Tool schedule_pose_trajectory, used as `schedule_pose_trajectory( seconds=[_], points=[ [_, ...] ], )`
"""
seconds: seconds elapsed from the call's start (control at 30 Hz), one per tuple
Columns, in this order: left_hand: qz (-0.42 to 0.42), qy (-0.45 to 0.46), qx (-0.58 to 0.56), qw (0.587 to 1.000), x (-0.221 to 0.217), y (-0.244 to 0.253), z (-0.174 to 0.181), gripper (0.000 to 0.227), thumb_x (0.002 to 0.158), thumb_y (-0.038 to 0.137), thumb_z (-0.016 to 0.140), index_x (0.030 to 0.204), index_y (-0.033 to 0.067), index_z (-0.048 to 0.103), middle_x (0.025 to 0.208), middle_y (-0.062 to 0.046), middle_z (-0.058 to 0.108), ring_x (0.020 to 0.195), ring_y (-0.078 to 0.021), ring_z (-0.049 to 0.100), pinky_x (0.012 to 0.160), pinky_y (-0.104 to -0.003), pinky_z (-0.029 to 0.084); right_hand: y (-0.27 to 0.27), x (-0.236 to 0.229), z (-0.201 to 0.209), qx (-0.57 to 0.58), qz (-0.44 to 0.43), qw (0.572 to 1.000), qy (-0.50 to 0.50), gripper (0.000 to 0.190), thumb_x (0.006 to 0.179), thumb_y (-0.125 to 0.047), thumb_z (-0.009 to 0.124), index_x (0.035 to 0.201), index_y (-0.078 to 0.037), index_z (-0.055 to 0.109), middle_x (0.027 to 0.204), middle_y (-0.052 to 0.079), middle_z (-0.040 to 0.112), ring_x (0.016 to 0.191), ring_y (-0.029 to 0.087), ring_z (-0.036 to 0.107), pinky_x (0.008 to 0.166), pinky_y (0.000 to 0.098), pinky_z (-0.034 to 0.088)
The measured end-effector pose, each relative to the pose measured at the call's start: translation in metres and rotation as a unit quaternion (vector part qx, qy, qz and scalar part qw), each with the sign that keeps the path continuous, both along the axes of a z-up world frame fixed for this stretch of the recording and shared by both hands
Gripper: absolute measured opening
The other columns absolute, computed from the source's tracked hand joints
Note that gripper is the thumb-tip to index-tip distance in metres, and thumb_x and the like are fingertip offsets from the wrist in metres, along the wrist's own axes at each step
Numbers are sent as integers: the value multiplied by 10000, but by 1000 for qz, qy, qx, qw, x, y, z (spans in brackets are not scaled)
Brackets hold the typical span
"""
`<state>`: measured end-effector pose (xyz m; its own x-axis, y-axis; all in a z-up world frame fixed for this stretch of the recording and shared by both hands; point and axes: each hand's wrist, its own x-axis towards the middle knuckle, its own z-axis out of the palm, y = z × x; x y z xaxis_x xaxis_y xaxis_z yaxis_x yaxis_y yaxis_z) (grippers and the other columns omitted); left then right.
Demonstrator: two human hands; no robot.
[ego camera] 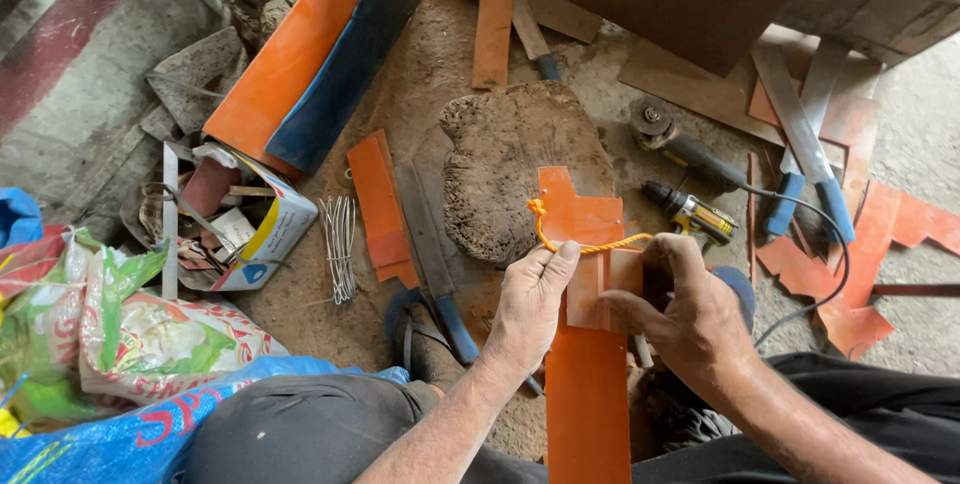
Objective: The person assembles two orange wooden pieces by aligning them, drilling pilot holes, and hammering nails to secure them together. The person uses a cordless drill and a hammer to complete the assembly.
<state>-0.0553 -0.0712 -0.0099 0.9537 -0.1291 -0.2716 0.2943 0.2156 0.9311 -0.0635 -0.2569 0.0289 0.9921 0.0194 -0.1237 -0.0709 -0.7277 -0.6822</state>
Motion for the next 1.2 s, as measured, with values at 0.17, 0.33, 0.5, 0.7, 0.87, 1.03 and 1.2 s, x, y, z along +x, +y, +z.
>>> schedule_pose_trajectory(
  seconds=[0.17, 0.33, 0.5, 0.7, 0.87, 1.03, 1.2],
  points=[
    [48, -95, 56, 993, 8, 3, 2, 353, 1095, 328, 533, 1059, 10, 681, 951, 29, 632, 919, -68, 542, 874, -234, 476, -8, 10, 5, 272, 14, 960, 68, 460, 838, -109, 755, 1246, -73, 546, 992, 37, 644, 899, 100, 598, 752, 288, 545],
    [54, -122, 54, 990, 18, 16, 8, 322, 1083, 317, 529, 1055, 34, 678, 956, 39, 653, 936, -53, 564, 865, -225, 487, -31, 32, 23, 293, 29, 943, 154, 560, 853, -51, 673, 1397, -127, 563, 1100, 35, 678, 1010, 96, 624, 871, 275, 533],
    [24, -120, 77, 989, 8, 12, 13, 289, 1093, 302, 532, 1064, 38, 646, 924, 38, 604, 880, -52, 523, 829, -225, 484, -26, 35, 9, 158, 34, 971, 177, 431, 930, -186, 650, 1360, -155, 642, 1077, 7, 753, 968, 71, 633, 872, 257, 529],
    [30, -102, 103, 989, -4, 7, 12, 214, 1062, 254, 582, 991, 53, 612, 806, 59, 501, 759, -37, 431, 692, -221, 444, -27, 31, -20, 196, 78, 955, 207, 355, 939, -295, 661, 1181, -46, 732, 976, 4, 780, 916, 65, 638, 821, 259, 554],
    [56, -107, 129, 984, -8, 3, 9, 331, 1031, 141, 704, 815, 45, 472, 718, 65, 358, 687, -44, 321, 571, -239, 356, -28, 32, -27, 243, 49, 943, 221, 344, 940, -306, 671, 1107, -13, 740, 896, 17, 736, 838, 79, 611, 743, 287, 542],
    [11, -118, 176, 977, -11, 7, 17, 213, 1041, 130, 656, 952, 78, 470, 677, 34, 450, 612, -48, 415, 524, -252, 402, -31, 33, -15, 169, 47, 950, 258, 364, 911, -344, 676, 1075, -30, 760, 843, 30, 744, 802, 90, 627, 728, 305, 559],
    [-16, -307, 234, 922, -12, 15, 22, 493, 1095, 75, 550, 1507, 56, 280, 896, -102, 644, 746, -150, 662, 663, -294, 535, -30, 29, -19, 203, 74, 943, 251, 371, 904, -329, 685, 1098, -26, 773, 930, 10, 799, 878, 65, 659, 809, 280, 553]
  ],
)
